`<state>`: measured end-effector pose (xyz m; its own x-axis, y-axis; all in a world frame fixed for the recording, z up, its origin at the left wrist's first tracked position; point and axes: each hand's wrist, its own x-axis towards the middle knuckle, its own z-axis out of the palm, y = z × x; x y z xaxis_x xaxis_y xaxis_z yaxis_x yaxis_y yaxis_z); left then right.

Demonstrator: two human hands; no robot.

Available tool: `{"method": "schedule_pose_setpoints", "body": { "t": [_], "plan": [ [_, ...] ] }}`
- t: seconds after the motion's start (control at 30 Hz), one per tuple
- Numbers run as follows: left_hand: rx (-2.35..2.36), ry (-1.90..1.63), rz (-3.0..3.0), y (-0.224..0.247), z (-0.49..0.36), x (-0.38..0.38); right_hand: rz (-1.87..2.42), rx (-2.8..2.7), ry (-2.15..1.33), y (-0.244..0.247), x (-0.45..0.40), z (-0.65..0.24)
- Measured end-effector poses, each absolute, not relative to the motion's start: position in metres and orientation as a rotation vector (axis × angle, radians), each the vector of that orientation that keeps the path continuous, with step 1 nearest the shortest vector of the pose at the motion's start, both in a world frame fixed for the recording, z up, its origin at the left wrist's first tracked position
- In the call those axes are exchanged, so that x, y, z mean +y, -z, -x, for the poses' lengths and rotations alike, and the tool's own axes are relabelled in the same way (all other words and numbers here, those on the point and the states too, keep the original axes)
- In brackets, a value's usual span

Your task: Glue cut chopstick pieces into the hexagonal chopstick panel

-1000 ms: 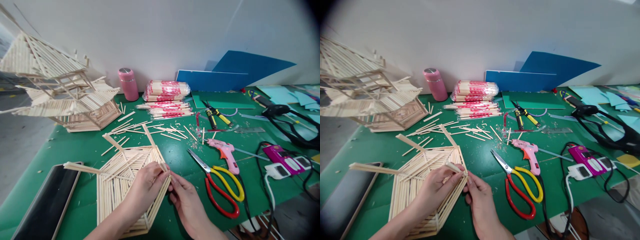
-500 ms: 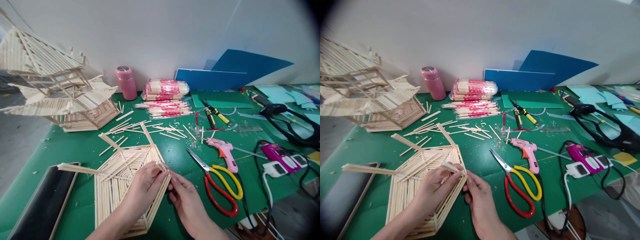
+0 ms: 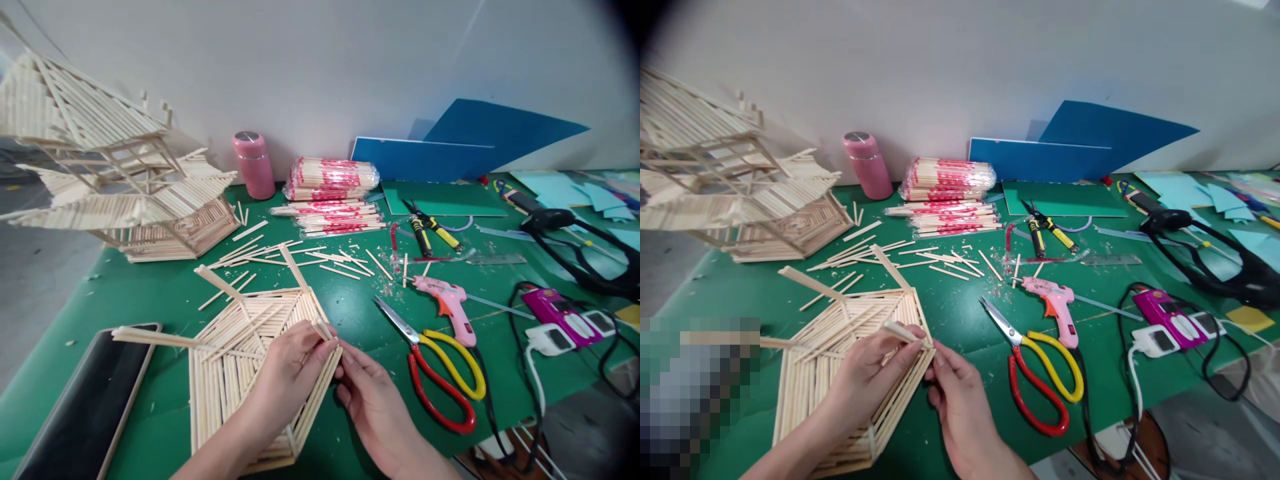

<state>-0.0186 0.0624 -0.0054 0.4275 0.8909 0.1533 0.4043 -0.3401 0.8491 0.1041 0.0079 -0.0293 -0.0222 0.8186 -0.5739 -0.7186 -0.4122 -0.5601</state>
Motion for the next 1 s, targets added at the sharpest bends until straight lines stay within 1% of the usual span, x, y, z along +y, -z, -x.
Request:
{"method": "schedule_pose_setpoints", "body": {
  "t": [0.23, 1.0],
  "plan": [
    [1.082, -0.834, -1.956, 0.0091, 0.0184, 0.0606, 1.119, -0.136, -1.680, 0.0298, 0.0076, -0.1053],
    [1.119, -0.784, -1.980, 0.0119, 0.0167, 0.0607, 1.123, -0.127, -1.693, 0.0296, 0.0094, -0.1068]
  ]
}}
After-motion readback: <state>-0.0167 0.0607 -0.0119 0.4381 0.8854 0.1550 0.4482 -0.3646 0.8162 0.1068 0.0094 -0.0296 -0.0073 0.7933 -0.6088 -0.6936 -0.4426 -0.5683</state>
